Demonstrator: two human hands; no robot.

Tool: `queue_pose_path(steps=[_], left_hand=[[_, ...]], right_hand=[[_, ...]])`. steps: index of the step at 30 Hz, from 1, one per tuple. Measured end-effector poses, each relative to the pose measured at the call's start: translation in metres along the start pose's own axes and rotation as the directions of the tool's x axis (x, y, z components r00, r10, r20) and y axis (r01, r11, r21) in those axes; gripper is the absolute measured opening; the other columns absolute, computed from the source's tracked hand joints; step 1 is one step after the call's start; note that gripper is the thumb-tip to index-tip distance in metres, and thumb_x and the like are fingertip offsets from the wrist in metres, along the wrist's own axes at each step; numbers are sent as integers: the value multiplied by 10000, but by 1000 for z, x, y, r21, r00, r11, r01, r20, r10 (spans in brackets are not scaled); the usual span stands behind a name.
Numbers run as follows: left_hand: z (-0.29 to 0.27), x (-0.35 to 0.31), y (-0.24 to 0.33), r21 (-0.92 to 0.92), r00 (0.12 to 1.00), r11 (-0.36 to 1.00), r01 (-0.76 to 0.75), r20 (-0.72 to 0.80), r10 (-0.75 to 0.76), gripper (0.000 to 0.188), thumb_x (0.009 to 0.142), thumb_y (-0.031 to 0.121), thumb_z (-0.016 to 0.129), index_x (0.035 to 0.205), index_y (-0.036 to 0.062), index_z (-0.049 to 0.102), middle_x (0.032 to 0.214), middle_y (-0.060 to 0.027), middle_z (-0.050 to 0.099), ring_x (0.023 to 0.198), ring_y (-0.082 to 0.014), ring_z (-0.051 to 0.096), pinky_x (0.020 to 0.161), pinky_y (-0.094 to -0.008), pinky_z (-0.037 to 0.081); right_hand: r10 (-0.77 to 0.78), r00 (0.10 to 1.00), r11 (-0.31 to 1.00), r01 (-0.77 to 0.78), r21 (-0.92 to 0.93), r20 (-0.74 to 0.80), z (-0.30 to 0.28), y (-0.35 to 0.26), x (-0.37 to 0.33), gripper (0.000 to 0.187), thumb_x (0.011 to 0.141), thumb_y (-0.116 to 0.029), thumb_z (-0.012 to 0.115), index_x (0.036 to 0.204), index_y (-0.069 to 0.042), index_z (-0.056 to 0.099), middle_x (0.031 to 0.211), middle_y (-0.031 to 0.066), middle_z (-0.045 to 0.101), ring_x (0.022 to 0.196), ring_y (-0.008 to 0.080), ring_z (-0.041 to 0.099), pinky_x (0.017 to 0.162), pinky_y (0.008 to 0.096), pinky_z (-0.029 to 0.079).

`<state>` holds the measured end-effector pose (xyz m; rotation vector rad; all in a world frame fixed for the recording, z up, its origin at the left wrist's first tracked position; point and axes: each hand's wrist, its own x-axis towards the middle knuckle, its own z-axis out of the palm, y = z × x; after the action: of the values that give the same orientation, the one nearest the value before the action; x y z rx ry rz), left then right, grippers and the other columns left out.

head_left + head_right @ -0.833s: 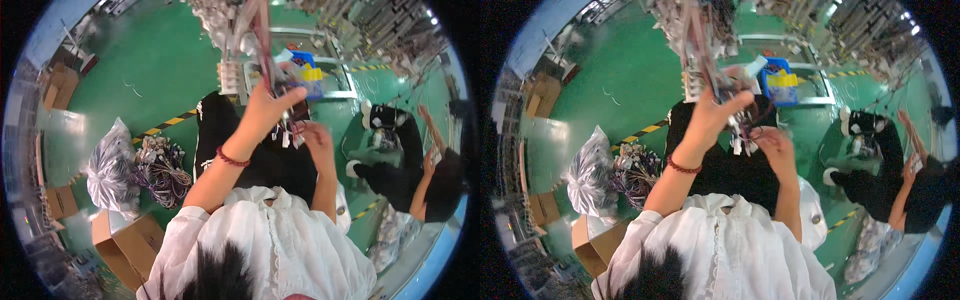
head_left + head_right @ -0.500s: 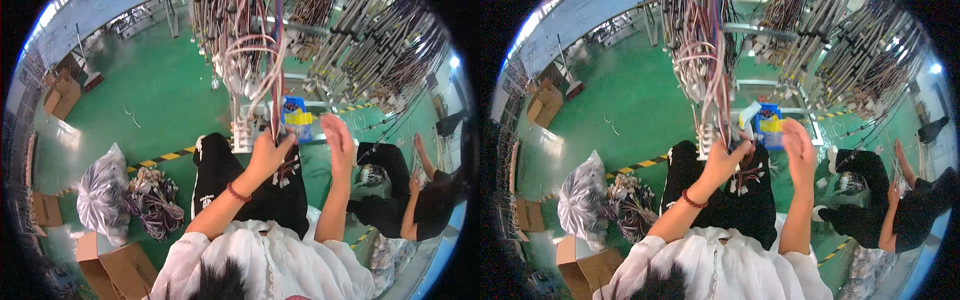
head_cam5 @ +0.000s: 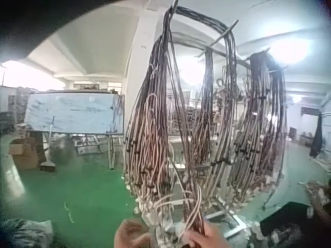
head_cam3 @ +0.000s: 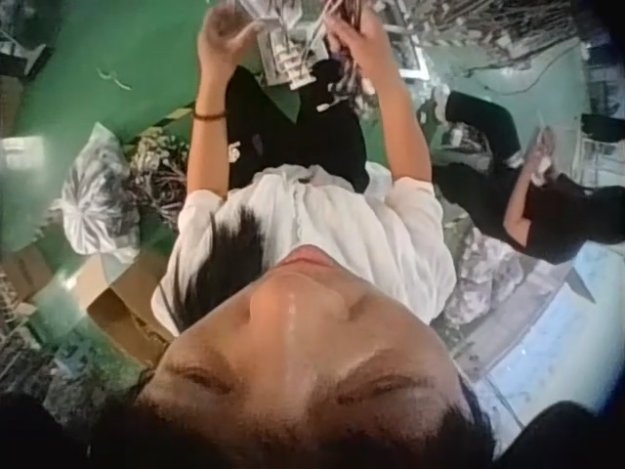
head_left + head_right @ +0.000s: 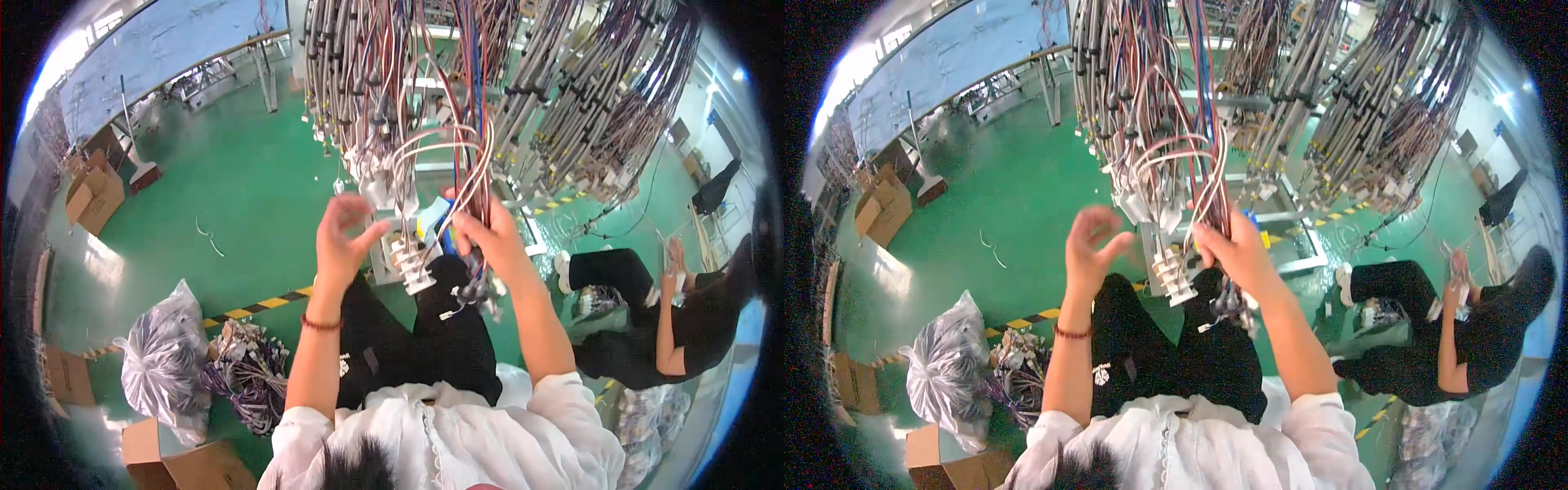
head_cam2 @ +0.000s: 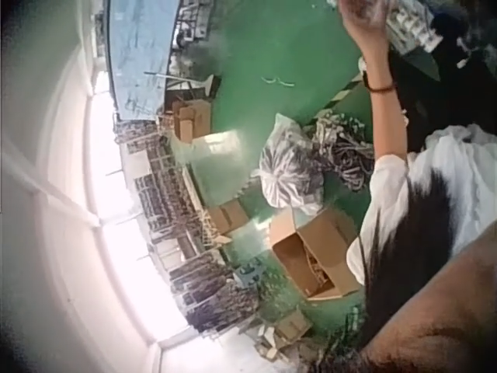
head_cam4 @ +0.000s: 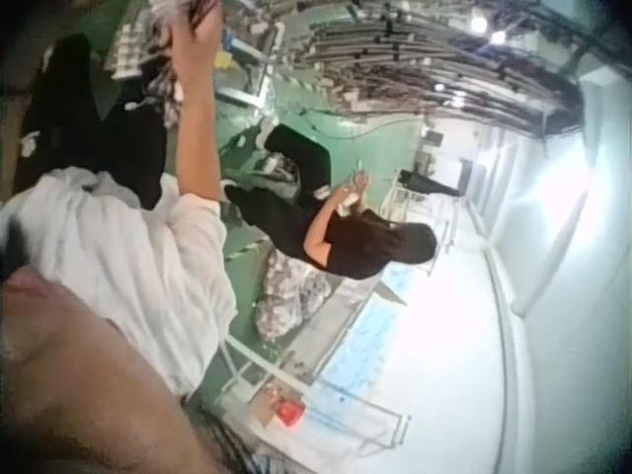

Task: Organizing and sorting bundles of wire harnesses on a factory rack.

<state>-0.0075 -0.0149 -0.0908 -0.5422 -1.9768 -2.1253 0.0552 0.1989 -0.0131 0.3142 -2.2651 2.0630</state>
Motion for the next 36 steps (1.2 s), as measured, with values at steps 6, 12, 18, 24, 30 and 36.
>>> queue_pose_path(steps=[6, 12, 18, 24, 30, 36], left_hand=[[16, 6, -66, -291, 814, 935, 204, 581, 3, 1027, 696, 523, 738, 1418, 11, 218, 1287, -164, 477, 1207, -246, 445, 1012, -366, 336], [53, -12, -44, -196, 554, 871, 450, 826, -100, 398, 909, 297, 577, 1156, -7, 501, 903, -85, 640, 894, -155, 614, 801, -285, 469], [52, -23, -33, -285, 596, 773, 567, 789, -147, 146, 891, 147, 577, 955, 17, 561, 761, -41, 604, 712, -141, 609, 703, -291, 495], [37, 2, 29, -479, 718, 676, 560, 688, -108, 442, 805, 128, 683, 1182, 32, 476, 729, 8, 498, 609, -97, 488, 632, -265, 463], [12, 65, 115, -365, 831, 817, 446, 508, -227, 299, 859, 187, 636, 1086, 8, 562, 611, 96, 367, 460, -1, 279, 423, -181, 201], [-33, 102, 158, 276, 793, 933, 230, 503, -344, 244, 869, 267, 629, 900, 30, 579, 587, 89, 341, 496, -30, 281, 448, -209, 218]], right_hand=[[49, 998, 998, -50, 29, 29, 13, -12, -2, 309, 897, -124, 558, 1168, 15, 505, 776, 50, 601, 488, 40, 427, 455, 183, 345], [-48, 994, 985, 32, -170, -95, -9, 13, 24, 294, 866, -129, 594, 1125, 3, 546, 827, 58, 653, 519, 48, 447, 467, 197, 362], [-54, 983, 989, 28, -148, -177, -8, 29, 35, 271, 882, -123, 582, 1132, -19, 570, 777, 25, 626, 539, 48, 460, 506, 201, 391], [-169, 970, 954, 115, -277, -177, -18, 37, 33, 263, 864, -189, 630, 1069, -33, 582, 664, -11, 543, 515, 52, 480, 458, 217, 392], [-208, 969, 938, 161, -306, -130, -23, 35, 37, 185, 869, -200, 620, 945, -39, 571, 639, -31, 499, 519, 49, 488, 461, 229, 372], [-339, 924, 734, 142, -665, -177, -38, 22, 52, 215, 834, -224, 610, 977, -71, 562, 747, 142, 626, 698, 331, 613, 609, 399, 466]])
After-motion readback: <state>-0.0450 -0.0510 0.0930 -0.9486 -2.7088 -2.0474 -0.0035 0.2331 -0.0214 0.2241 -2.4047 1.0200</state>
